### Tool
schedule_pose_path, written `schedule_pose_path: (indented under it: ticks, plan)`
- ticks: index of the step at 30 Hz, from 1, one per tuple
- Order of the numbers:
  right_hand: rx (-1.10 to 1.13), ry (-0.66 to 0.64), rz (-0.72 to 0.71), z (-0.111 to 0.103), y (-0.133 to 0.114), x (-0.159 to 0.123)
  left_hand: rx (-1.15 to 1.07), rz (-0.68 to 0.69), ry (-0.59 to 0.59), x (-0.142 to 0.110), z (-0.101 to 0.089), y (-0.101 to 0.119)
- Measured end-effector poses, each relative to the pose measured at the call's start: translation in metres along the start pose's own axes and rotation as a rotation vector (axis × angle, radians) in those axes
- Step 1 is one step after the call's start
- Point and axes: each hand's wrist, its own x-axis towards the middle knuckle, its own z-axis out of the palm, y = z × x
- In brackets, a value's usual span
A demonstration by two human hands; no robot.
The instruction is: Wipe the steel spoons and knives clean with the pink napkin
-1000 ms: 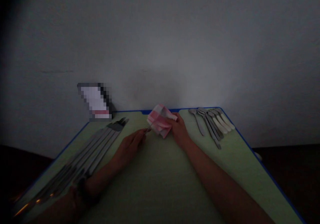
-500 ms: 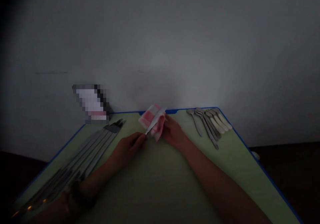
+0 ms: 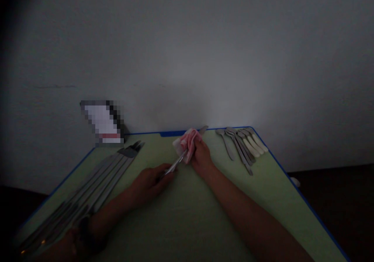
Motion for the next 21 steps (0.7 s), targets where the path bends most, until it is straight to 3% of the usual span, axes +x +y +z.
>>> schedule_pose_path:
  ticks: [8,15,21]
  plan:
    - [-0.1,0.099,-0.021,-0.004,0.0,0.002,-0.027,0.172,-0.078,-0.005,-0.003,-0.001]
    - [-0.256,-0.073,0.038,0.004,0.01,-0.017,-0.185,0.07,-0.035,0.0,-0.001,-0.003]
    - [-0.478,-0.13,-0.061,0.013,0.023,-0.039,-0.322,0.022,0.024,0.0,0.001,-0.003]
